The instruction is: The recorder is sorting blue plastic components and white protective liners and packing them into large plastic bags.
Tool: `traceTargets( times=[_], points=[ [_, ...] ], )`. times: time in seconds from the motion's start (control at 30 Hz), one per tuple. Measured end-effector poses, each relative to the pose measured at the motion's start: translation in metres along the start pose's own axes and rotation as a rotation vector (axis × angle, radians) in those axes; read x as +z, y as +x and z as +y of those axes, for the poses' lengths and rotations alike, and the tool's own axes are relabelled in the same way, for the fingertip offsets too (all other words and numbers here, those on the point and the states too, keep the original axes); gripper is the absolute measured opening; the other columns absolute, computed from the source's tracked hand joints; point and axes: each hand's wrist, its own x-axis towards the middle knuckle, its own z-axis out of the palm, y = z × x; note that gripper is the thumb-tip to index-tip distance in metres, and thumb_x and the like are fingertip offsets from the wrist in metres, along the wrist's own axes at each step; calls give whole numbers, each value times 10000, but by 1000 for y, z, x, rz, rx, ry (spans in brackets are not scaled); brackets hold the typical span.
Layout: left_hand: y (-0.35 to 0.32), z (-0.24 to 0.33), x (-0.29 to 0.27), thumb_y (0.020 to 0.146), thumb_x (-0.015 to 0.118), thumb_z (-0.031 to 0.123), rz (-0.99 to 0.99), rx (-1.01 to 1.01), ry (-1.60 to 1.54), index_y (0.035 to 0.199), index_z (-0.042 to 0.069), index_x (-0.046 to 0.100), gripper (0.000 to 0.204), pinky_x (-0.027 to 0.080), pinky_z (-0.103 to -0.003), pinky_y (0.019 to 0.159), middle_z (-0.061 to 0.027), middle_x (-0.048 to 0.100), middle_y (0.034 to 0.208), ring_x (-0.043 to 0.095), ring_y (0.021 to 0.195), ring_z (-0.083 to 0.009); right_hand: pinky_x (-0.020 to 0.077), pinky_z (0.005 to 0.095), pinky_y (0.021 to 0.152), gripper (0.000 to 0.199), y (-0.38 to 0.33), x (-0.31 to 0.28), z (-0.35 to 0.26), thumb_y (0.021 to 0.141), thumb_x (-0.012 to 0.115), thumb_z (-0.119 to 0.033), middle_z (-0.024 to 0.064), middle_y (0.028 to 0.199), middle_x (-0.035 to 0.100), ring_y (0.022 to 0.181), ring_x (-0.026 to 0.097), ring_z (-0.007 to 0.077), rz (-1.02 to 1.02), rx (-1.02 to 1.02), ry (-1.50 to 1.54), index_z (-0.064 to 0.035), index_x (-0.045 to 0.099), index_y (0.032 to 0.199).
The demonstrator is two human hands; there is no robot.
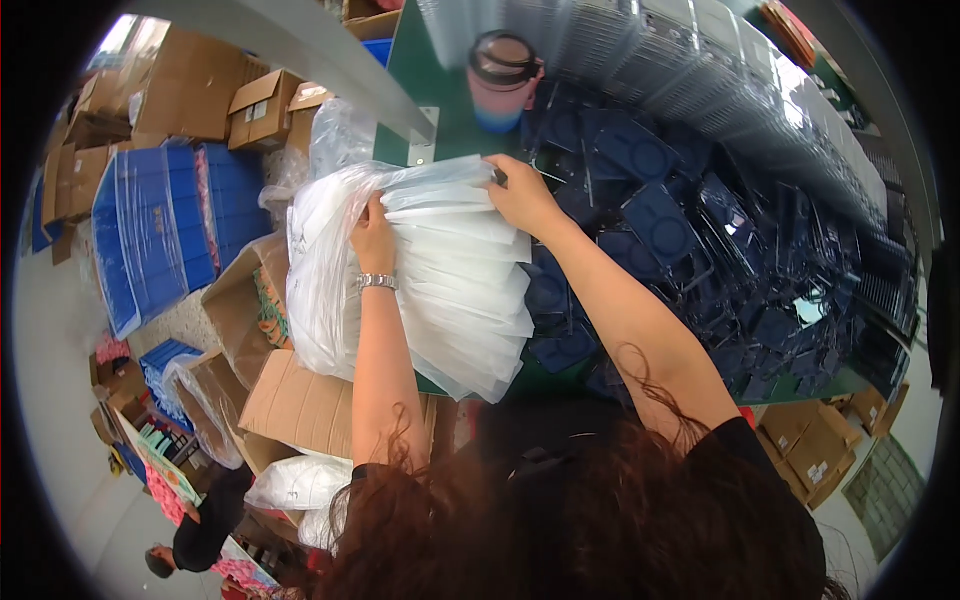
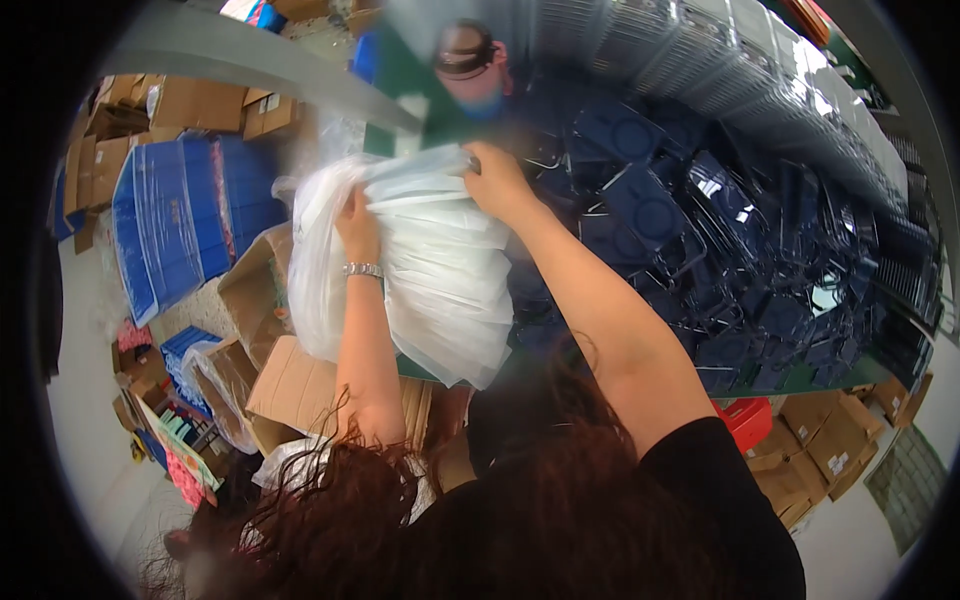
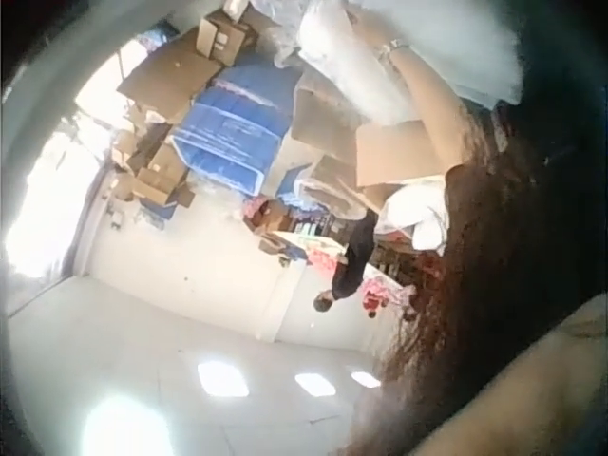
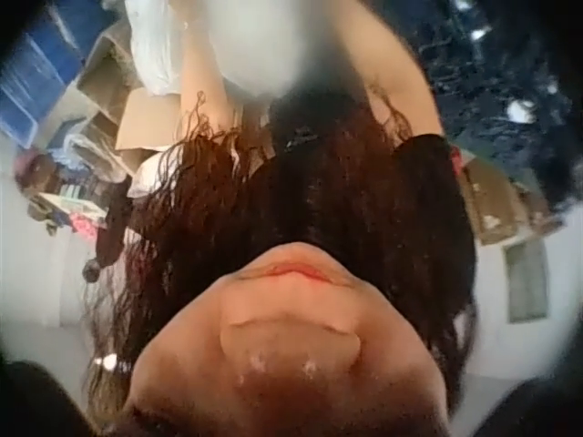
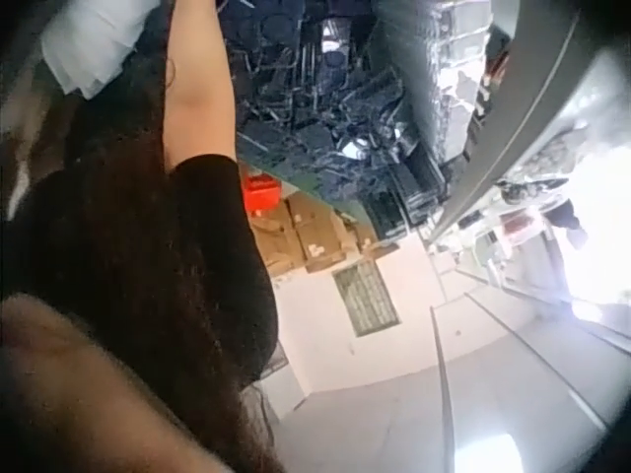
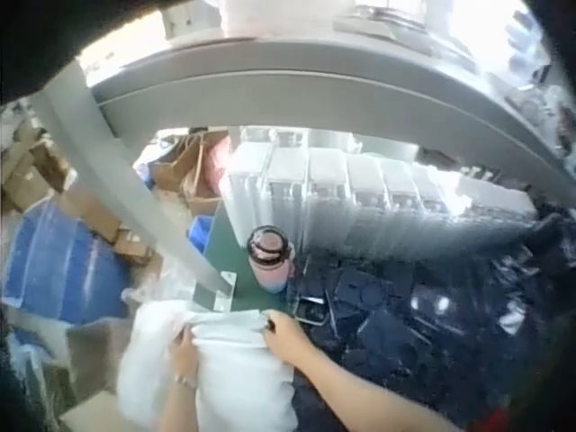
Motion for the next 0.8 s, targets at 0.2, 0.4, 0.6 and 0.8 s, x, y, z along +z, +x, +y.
traceTargets(
  times=[0.2,0.4,0.6,0.8],
  points=[
    [2,-9,7,957,542,88,43,-16,123,1097,-11,657,207,441,-275,753,-37,622,959,539,836,-132,428,269,586,214,-29,-19,-18,786,702,-104,40,719,552,613,506,121,-108,-61,80,-19,559,922],
    [29,-65,-11,965,503,122,213,1059,848,1158,15,631,255,452,-330,887,-120,635,1043,574,979,-238,431,205,622,316,-88,-88,-46,869,660,-56,5,783,565,695,513,50,0,3,58,-39,585,1175],
    [-35,31,-34,1007,449,254,-35,23,186,1250,-24,555,385,379,-361,1045,-210,581,1259,522,1224,-316,440,176,528,379,-185,-225,-27,924,600,-49,27,895,617,642,530,40,482,171,163,-46,566,1301],
    [-190,32,-50,962,536,182,88,300,194,1385,-51,425,496,274,-392,1128,-233,395,1466,382,1357,-350,462,211,552,438,-255,-332,45,920,642,-143,69,967,623,671,564,86,668,479,-93,-11,544,1326]
  ],
)
